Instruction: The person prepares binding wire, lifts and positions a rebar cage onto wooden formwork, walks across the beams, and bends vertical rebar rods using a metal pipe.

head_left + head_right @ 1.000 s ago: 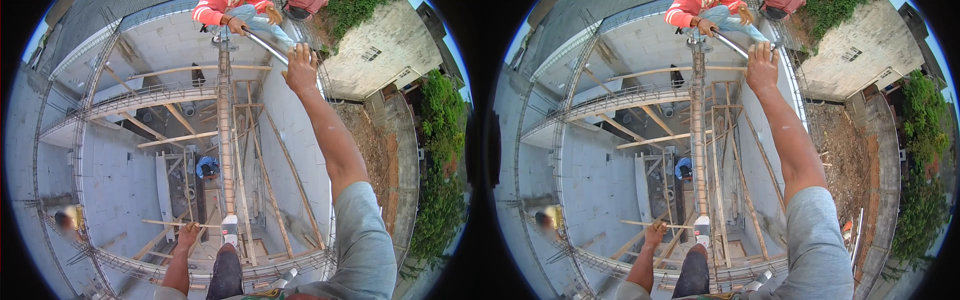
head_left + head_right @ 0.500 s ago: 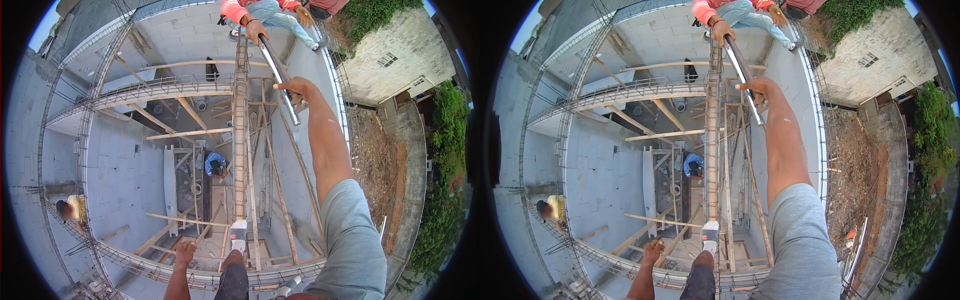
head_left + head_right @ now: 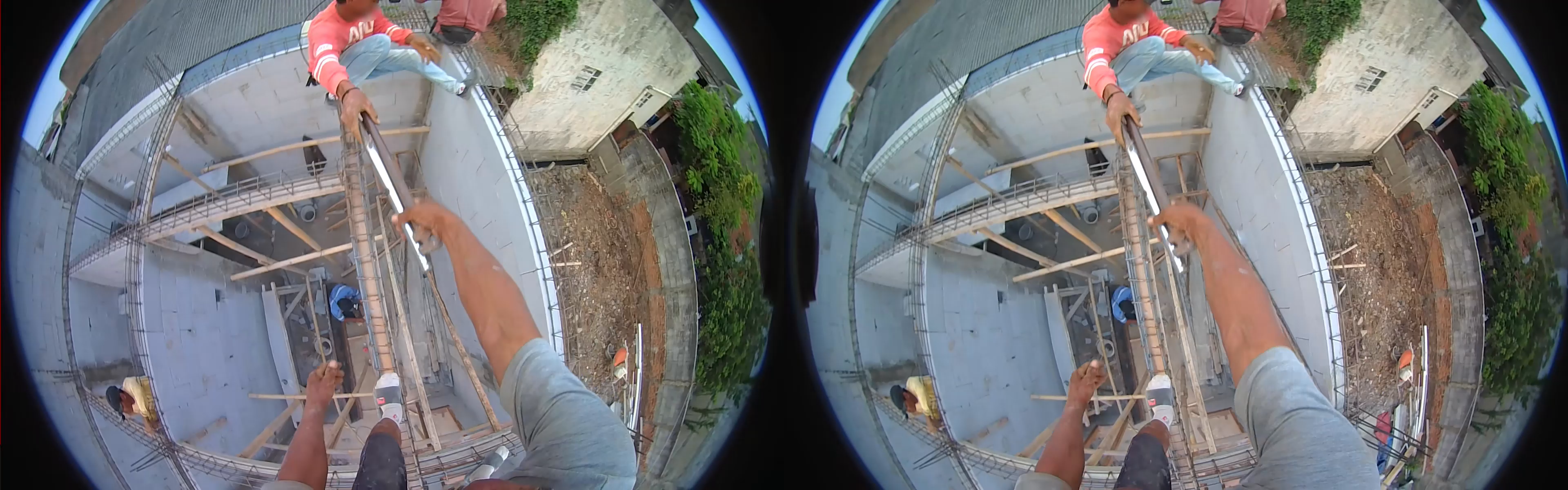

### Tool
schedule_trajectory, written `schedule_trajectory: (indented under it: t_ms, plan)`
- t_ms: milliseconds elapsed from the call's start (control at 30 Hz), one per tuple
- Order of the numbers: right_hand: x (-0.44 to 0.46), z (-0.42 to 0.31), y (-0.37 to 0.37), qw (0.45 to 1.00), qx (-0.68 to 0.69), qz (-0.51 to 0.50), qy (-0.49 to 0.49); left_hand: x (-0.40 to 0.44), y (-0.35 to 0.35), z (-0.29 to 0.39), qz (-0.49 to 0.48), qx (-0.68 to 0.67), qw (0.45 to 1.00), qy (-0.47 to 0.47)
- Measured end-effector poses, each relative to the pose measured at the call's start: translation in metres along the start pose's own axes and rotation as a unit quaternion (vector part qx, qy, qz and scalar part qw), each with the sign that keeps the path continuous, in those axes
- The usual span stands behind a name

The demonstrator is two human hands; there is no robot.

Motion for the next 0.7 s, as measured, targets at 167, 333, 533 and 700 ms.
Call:
schedule_trajectory:
  t_ms: [167,333,533,700]
  plan:
    - [-0.125,0.041,-0.033,0.99,0.138,0.031,-0.006,-0.022,-0.052,0.06,-0.07,-0.042,0.997,0.011]
    - [-0.299,0.127,-0.085,0.948,0.313,0.027,0.046,-0.064,-0.103,0.068,-0.099,0.024,0.995,0.008]
    - [-0.545,0.293,-0.16,0.841,0.486,0.184,-0.151,-0.095,-0.167,0.002,-0.217,0.235,0.947,0.041]
    - [-0.712,0.423,-0.245,0.77,0.513,0.246,-0.288,-0.167,-0.292,-0.003,-0.331,0.408,0.85,-0.05]
Point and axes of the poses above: each hand's wrist, its own x-axis towards the middle knuckle, its own y-axis out of the back of the hand, z = x × y, the point moved 3 cm from there along x, towards the middle knuckle, and after that the axes turned 13 degrees about y, right-handed, at the moved point
